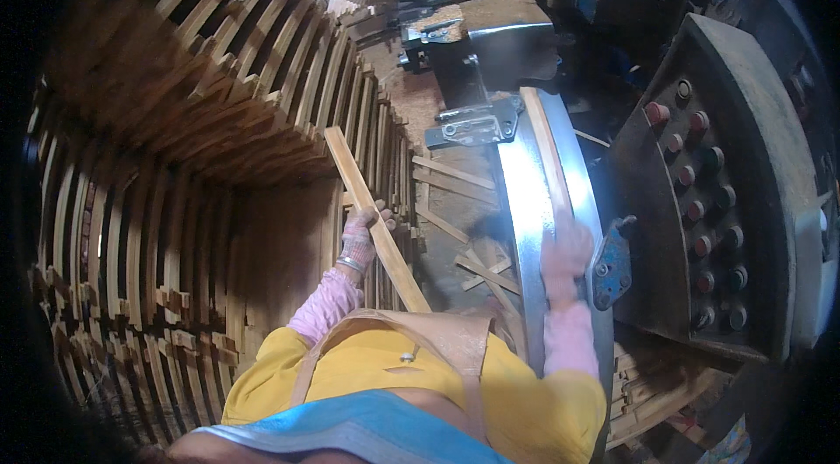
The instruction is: The person picks up wood strips by hand, feeds them into a processing machine one by one, and then places the processed strips onto a large stack of wood.
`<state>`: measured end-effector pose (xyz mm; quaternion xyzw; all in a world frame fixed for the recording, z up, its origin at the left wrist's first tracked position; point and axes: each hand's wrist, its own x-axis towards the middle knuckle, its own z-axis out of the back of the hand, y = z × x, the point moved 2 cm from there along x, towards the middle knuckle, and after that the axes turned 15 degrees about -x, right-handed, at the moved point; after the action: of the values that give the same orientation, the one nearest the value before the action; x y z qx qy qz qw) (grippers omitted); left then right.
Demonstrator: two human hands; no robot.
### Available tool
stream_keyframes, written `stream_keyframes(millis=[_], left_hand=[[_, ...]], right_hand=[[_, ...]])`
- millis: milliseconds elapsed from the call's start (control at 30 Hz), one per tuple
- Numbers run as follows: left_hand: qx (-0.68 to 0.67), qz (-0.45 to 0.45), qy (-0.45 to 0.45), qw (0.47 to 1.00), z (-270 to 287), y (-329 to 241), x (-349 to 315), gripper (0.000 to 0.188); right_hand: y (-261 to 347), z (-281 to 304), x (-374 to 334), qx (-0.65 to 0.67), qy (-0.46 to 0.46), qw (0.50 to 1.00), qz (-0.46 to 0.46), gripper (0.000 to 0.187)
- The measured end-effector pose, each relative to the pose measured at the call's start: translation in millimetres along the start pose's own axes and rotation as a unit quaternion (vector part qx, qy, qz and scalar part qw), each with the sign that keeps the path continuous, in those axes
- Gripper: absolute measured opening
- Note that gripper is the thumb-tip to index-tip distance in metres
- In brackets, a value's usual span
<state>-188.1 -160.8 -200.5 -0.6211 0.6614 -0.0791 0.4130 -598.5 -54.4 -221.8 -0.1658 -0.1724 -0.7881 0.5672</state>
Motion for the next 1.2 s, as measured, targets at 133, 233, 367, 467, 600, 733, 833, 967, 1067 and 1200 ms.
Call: stream_keyframes(millis=[133, 233, 367, 467, 600, 733, 833, 967, 1067, 1200], left_hand=[[0.036, -0.045, 0.043, 0.997, -26, -20, -20, 0.043], [0.039, -0.099, 0.098, 0.99, -32, -33, -24, 0.041], [0.055, -0.139, 0.064, 0.987, -70, -39, -36, 0.039], [-0.032, -0.072, 0.095, 0.992, -52, -11, -2, 0.038], [-0.011, -0.044, 0.076, 0.996, -95, 42, -15, 0.04], [0.335, -0.146, 0.201, 0.909, -66, 60, -23, 0.078], [0.553, -0.293, 0.058, 0.778, 32, 1, -17, 0.083], [0.672, -0.193, -0.357, 0.62, 222, -92, -60, 0.072], [0.718, -0.159, -0.497, 0.461, 359, -163, -155, 0.082], [0.604, 0.019, -0.637, 0.479, 350, -148, -241, 0.08]], right_hand=[[30, -72, 104, 0.031, -0.021, 0.997, 0.071, 0.052], [54, -96, 164, 0.01, 0.061, 0.996, 0.065, 0.05], [77, -79, 174, 0.106, 0.125, 0.986, -0.019, 0.048], [138, -24, 99, 0.473, 0.248, 0.834, 0.136, 0.077], [141, 62, -1, 0.27, 0.326, 0.886, 0.192, 0.075], [63, 82, -76, 0.196, 0.205, 0.959, 0.024, 0.065], [9, 108, -118, 0.062, 0.308, 0.94, -0.137, 0.062], [-23, 84, -127, -0.108, 0.16, 0.978, -0.083, 0.043], [-22, 32, -66, -0.039, -0.046, 0.998, -0.006, 0.036], [5, -41, 52, -0.044, 0.014, 0.999, -0.006, 0.013]])
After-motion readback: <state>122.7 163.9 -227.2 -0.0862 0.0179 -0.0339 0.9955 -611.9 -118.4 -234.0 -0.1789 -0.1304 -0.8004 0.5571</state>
